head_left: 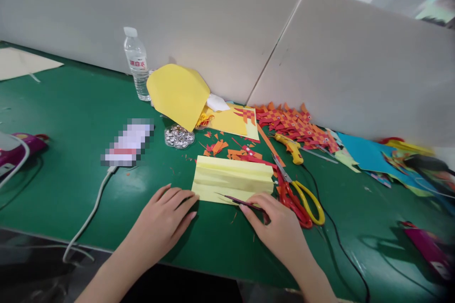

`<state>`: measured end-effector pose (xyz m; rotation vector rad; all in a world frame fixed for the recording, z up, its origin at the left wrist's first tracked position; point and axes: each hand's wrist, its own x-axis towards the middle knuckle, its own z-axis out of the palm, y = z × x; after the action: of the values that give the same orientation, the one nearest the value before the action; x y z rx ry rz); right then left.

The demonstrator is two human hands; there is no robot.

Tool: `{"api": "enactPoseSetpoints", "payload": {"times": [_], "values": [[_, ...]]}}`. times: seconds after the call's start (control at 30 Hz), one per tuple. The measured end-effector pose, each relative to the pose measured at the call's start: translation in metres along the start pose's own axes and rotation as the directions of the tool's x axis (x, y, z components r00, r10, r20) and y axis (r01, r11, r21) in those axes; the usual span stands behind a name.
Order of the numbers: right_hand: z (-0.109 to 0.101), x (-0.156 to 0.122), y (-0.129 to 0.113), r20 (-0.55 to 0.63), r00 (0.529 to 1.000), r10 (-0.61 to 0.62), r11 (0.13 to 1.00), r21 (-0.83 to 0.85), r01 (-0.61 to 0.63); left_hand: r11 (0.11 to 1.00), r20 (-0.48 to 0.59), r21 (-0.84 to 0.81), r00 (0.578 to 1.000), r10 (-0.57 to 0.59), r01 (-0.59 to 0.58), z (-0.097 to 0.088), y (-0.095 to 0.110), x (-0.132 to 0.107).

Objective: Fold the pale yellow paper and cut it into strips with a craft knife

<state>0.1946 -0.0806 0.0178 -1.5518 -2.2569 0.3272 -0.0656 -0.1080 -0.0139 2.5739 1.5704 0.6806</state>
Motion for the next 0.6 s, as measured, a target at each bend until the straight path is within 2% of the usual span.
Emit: {"api": "enactPoseSetpoints", "payload": {"times": [0.17, 0.27, 0.37, 0.5, 0.53, 0.6], "values": [[0.003, 0.004, -0.001, -0.018, 1.000, -0.014, 1.000, -0.007, 0.014, 1.000, 0.000, -0.003, 1.000, -0.015, 0.015, 0.004, 0.003, -0.009], [0.013, 0.000, -0.004, -0.104, 0.992, -0.073, 0.996, -0.064, 0.066, 0.999, 0.018, -0.041, 0.999, -0.030, 0.030, 0.002, 0.001, -0.009], [0.022, -0.010, -0.006, -0.209, 0.963, -0.171, 0.977, -0.165, 0.137, 0.991, 0.057, -0.116, 0.996, -0.064, 0.070, -0.001, -0.004, -0.005], [0.025, -0.023, -0.006, -0.223, 0.946, -0.237, 0.956, -0.228, 0.186, 0.937, 0.114, -0.228, 0.963, -0.244, 0.265, -0.008, -0.020, 0.016], [0.025, -0.025, -0.005, -0.211, 0.949, -0.235, 0.955, -0.231, 0.185, 0.908, 0.162, -0.263, 0.943, -0.292, 0.326, -0.010, -0.025, 0.024], [0.024, -0.027, -0.005, -0.197, 0.954, -0.227, 0.955, -0.235, 0.179, 0.848, 0.292, -0.344, 0.904, -0.312, 0.403, -0.010, -0.035, 0.042]]}}
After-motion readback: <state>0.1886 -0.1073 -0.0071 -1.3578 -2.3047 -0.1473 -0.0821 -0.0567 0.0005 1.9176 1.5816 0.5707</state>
